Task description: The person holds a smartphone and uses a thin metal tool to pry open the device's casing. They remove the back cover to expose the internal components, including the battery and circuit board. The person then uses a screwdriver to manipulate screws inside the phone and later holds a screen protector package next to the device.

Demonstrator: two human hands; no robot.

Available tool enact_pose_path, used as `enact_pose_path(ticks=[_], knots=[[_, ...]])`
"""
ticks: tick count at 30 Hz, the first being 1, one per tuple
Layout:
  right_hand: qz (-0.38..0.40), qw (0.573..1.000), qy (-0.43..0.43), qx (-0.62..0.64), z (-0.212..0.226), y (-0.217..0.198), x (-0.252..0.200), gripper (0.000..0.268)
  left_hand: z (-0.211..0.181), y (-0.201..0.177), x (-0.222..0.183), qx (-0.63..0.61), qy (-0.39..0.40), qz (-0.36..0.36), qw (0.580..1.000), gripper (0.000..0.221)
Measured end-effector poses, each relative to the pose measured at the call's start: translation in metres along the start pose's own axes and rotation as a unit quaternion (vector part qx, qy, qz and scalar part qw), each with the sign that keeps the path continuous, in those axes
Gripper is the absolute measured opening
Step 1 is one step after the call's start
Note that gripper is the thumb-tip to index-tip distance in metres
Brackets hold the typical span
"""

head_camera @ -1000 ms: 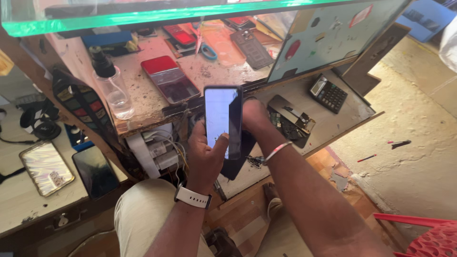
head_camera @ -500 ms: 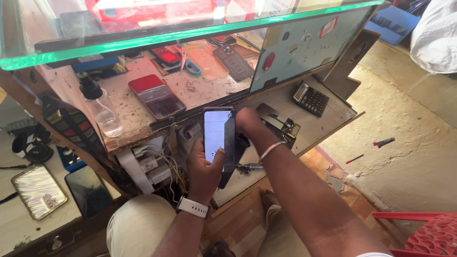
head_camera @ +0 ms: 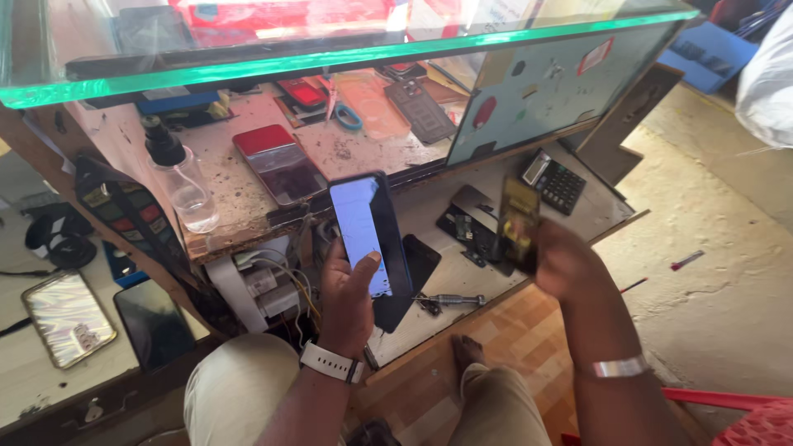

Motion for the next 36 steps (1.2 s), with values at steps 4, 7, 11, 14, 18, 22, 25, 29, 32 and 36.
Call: enact_pose_path(ticks=[4,7,11,14,18,22,25,29,32,36], knots=[[0.011,0.999,0.037,0.024,-0.032,0.026,-0.074,0.041,-0.003,0.011,-0.009,-0.117,-0.094,0.022,0.988,0.037],[-0.037,0.989,0.031,0.136,-0.050,0.049,-0.110,0.034,0.001,0.017,-0.014,-0.185,-0.122,0.060,0.973,0.033],[-0.003,0.992,0.048,0.121,-0.052,0.079,-0.131,0.031,0.006,0.022,-0.019,-0.194,-0.142,0.074,0.968,0.027],[-0.033,0.997,0.004,0.074,-0.050,0.094,-0.136,0.029,0.007,0.024,-0.021,-0.183,-0.136,0.089,0.970,0.028],[-0.068,0.993,-0.084,0.037,-0.049,0.115,-0.140,0.023,0.003,0.027,-0.021,-0.177,-0.125,0.105,0.971,0.034],[-0.131,0.984,-0.117,0.007,-0.052,0.123,-0.138,0.022,-0.004,0.030,-0.023,-0.165,-0.114,0.110,0.974,0.044],[-0.138,0.981,-0.139,-0.005,-0.055,0.125,-0.136,0.018,-0.006,0.030,-0.022,-0.145,-0.094,0.110,0.979,0.045],[-0.145,0.976,-0.157,-0.033,-0.057,0.126,-0.135,0.016,-0.011,0.029,-0.022,-0.106,-0.073,0.115,0.985,0.046],[-0.154,0.974,-0.161,-0.052,-0.058,0.125,-0.133,0.017,-0.016,0.030,-0.023,-0.085,-0.060,0.111,0.988,0.048],[-0.170,0.971,-0.156,-0.069,-0.062,0.124,-0.132,0.017,-0.019,0.030,-0.024,-0.062,-0.044,0.096,0.992,0.052]])
Point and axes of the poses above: each hand's wrist, its own x-axis towards the middle knuckle, its own y-axis out of the palm, z = x × y, the point moved 5 cm from there along x, towards the middle knuckle, and after that the axes turned 12 degrees about -z, right-handed, at the moved point
